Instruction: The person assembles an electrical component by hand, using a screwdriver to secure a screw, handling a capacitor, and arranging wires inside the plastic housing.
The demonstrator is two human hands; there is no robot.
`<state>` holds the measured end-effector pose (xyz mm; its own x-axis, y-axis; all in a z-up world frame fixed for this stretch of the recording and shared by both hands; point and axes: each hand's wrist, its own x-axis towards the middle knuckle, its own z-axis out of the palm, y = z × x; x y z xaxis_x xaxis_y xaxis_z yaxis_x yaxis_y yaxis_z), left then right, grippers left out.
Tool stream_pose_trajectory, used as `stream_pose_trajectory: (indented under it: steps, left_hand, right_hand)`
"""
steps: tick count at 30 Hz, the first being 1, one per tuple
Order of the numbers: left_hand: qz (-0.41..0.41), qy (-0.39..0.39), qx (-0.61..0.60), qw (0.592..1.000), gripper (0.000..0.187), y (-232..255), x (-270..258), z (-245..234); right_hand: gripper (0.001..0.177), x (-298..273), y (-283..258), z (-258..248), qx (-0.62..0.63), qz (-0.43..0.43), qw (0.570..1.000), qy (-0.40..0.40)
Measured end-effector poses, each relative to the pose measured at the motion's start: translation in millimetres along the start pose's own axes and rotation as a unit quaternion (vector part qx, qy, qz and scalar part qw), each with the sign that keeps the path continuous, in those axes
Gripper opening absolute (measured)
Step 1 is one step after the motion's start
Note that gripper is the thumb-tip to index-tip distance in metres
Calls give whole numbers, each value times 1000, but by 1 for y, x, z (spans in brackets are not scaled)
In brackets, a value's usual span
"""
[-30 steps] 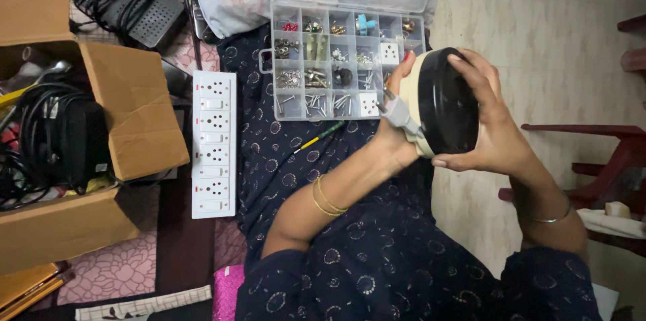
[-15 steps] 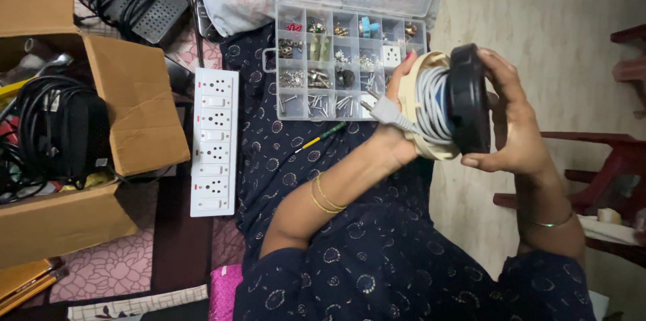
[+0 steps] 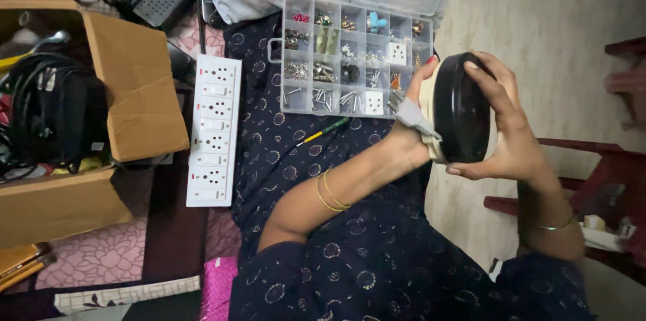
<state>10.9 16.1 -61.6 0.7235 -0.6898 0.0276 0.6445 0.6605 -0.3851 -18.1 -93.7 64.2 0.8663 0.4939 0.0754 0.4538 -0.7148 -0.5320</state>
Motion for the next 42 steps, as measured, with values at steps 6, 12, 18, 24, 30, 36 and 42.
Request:
stream_pose_trajectory:
  steps: [6,12,18,24,30,36,42]
  left_hand:
    - [-15,0,-19,1000,42,1,1,-2]
    - [41,35,22,998,43,-6,2,-3]
    - [34,35,52,997,50,-9,-1,3]
    - [45,-21,41,998,52,-12,-7,4]
    - [43,2,65,997,55,-4,-15,18]
    - [63,-45,47,996,46,-2,-16,19]
    - [44,-27,21,998,46,-2,-13,20]
  right_hand:
    - [128,0,12,-7,55,31,997,-52]
    - [132,-2,27,-11,298,113,945,-72]
    - [128,-18,42,-17,398,92,912,-35]
    - [118,-43,47,-25,428,225,872,81]
    - [133,1,13,-16,328,86,937,-82]
    - [132,1,-9,-12,256,102,961,-36]
    - [127,3,-13,-15,224,86,970,-50]
